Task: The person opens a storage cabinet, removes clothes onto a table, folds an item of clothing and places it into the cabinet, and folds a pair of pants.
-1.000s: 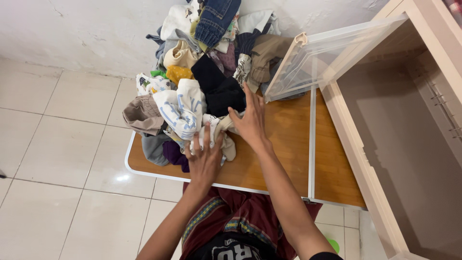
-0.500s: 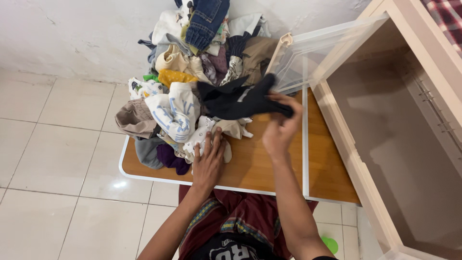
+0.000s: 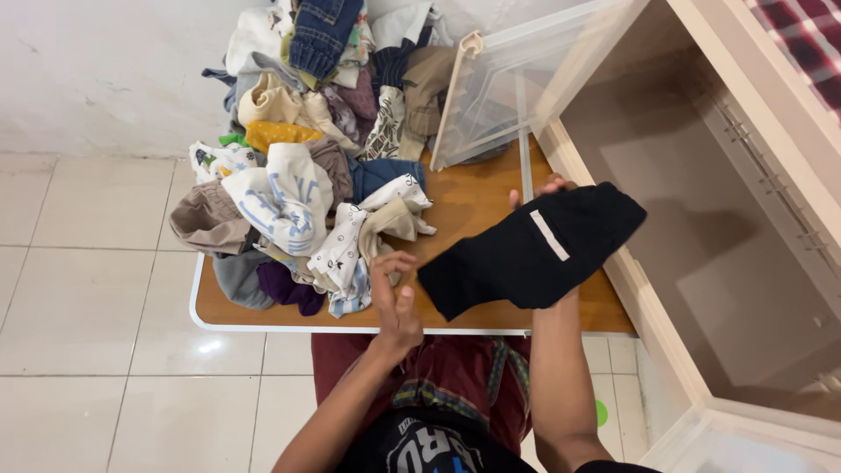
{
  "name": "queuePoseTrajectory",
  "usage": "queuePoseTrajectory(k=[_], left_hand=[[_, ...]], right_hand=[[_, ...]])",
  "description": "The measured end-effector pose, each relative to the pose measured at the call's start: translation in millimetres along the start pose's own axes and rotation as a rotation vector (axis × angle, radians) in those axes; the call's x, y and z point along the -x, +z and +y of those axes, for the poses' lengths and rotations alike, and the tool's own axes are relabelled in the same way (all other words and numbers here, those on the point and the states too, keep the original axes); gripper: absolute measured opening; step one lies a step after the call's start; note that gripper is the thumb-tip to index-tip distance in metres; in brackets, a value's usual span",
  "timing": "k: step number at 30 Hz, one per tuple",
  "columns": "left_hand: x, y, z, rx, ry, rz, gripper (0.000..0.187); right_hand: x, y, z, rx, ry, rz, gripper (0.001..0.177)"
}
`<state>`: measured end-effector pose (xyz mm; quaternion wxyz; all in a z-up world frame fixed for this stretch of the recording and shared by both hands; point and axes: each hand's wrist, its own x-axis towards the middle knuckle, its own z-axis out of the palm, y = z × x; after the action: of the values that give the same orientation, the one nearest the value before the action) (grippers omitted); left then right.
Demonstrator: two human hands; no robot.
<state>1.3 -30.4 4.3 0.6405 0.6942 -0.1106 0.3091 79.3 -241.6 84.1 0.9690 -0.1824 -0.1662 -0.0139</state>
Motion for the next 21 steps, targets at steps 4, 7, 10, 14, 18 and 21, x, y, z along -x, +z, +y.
queuePoseTrajectory(k=[4, 7, 10, 14, 18, 21], left_hand=[[-14, 14, 18, -0.195, -0.022, -0.092, 0.036], [-24, 25, 28, -0.302, -0.060, -0.363, 0.049], [-25, 25, 34, -0.311, -0.081, -0.451, 0.043], [-30, 20, 51, -0.455, 0.159, -0.248, 0.030], [-38, 15, 70, -0.554, 0.360, -0.179, 0.031], [-30, 15, 72, -0.582, 0.478, -0.220, 0.032]], right_hand=[[14, -25, 6, 0.176, 0.032, 0.004, 0.027], [10, -41, 16, -0.138, 0.166, -0.023, 0.031], [14, -49, 14, -0.164, 0.150, 0.056, 0.031], [-4, -66, 4, -0.045, 0.135, -0.078, 0.019], [-19, -106, -11, -0.062, 0.183, -0.105, 0.025], [-37, -155, -24, 0.159, 0.278, 0.088, 0.023]])
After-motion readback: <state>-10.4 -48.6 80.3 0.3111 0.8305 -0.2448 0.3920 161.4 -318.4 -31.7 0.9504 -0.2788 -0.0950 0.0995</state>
